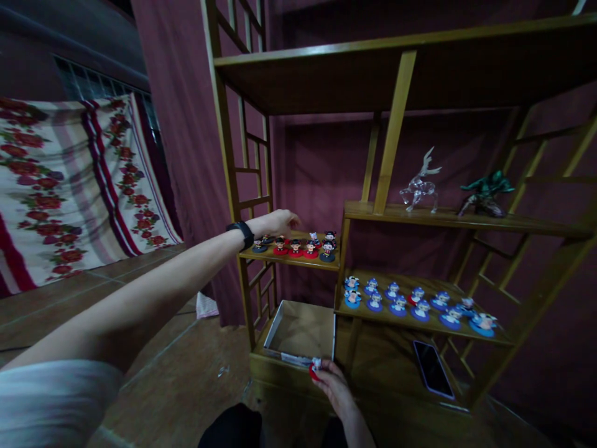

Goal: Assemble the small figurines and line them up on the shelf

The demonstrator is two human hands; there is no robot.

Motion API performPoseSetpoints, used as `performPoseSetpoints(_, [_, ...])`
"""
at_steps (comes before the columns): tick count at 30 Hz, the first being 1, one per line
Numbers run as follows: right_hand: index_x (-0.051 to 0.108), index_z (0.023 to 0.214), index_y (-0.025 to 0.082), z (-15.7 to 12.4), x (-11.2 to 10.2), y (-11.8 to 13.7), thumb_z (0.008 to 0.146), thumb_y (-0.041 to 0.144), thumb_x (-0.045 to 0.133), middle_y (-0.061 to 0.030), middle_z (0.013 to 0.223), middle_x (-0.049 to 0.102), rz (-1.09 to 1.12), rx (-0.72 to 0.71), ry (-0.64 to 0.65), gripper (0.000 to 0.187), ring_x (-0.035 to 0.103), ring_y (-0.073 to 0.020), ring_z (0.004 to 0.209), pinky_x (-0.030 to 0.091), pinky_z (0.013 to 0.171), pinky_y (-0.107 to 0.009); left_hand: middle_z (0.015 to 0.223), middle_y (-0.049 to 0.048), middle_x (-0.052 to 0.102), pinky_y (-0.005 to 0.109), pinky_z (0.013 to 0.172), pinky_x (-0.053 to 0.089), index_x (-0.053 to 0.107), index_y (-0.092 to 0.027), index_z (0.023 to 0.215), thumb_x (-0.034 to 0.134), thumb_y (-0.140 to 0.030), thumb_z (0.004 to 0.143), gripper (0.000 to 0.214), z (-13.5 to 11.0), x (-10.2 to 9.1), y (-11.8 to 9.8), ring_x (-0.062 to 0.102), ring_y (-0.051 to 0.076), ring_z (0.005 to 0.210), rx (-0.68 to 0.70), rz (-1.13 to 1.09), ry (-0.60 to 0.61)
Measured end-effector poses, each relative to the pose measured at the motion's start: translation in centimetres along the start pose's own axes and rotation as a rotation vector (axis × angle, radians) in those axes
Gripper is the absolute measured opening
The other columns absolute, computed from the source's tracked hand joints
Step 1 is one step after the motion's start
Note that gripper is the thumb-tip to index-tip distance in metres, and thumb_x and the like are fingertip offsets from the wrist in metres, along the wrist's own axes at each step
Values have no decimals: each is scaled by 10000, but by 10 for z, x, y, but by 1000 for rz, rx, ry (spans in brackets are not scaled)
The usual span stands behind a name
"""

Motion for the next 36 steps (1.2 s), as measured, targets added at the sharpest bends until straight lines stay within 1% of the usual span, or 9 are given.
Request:
performPoseSetpoints(3, [627,766,187,3,-3,-4,510,276,739,-39,853,655,-10,17,-12,293,599,-210,865,457,769,-335,877,2,660,160,660,386,601,-173,1058,663,-252,551,517,-5,-6,18,566,126,766,-45,37,-23])
performPoseSetpoints(6, [626,767,189,6,-5,-7,493,276,745,-39,848,652,1,25,-18,311,594,-213,863,458,765,-337,883,0,662,153,645,384,619,-190,1030,671,-253,529,508,-10,10,31,564,125,767,-54,20,43])
performPoseSetpoints(11, [623,768,184,4,-2,-6,520,266,730,-40,845,644,1,9,6,282,590,-210,861,454,776,-336,823,-14,669,152,629,376,663,-206,919,648,-236,536,385,-15,32,28,557,121,741,-4,-26,77])
performPoseSetpoints(18, [621,759,184,1,0,-3,528,262,722,-41,853,648,-32,27,2,264,590,-215,887,454,779,-327,713,-29,658,161,591,362,686,-192,808,601,-187,555,267,-17,33,32,539,112,660,-1,-8,87])
performPoseSetpoints(22, [628,765,180,2,1,-2,547,266,713,-43,858,651,-28,11,24,250,590,-209,884,453,781,-324,728,-29,656,167,598,366,684,-195,843,628,-204,541,307,-19,31,36,538,119,676,-39,-21,75])
performPoseSetpoints(25, [629,767,182,2,0,-3,544,257,718,-40,846,652,-20,8,27,252,593,-204,867,453,780,-326,822,-13,660,176,624,373,654,-190,966,656,-238,539,430,-16,27,29,544,127,724,-38,-11,99])
performPoseSetpoints(29, [630,775,189,2,1,-2,555,239,715,-34,847,652,-18,7,32,241,596,-197,852,450,786,-327,937,9,651,186,670,381,592,-171,1086,668,-314,566,544,-8,21,6,544,136,791,46,-98,113])
performPoseSetpoints(32, [632,772,191,0,1,1,561,235,711,-33,845,651,-27,2,20,230,593,-193,852,450,789,-327,923,9,654,191,663,383,610,-175,1061,681,-331,560,530,-3,26,-10,543,140,779,88,-130,138])
performPoseSetpoints(36, [627,783,195,-1,1,3,579,227,694,-34,865,649,-19,-3,22,216,591,-196,868,448,796,-329,788,0,658,193,615,379,661,-165,944,673,-263,575,382,-1,38,-19,527,117,671,95,-139,176])
Point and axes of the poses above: each hand's wrist, its own z-axis towards the middle knuckle, its own x-axis out of the palm, y = z × x, the point moved 8 cm from there along z, towards the middle knuckle
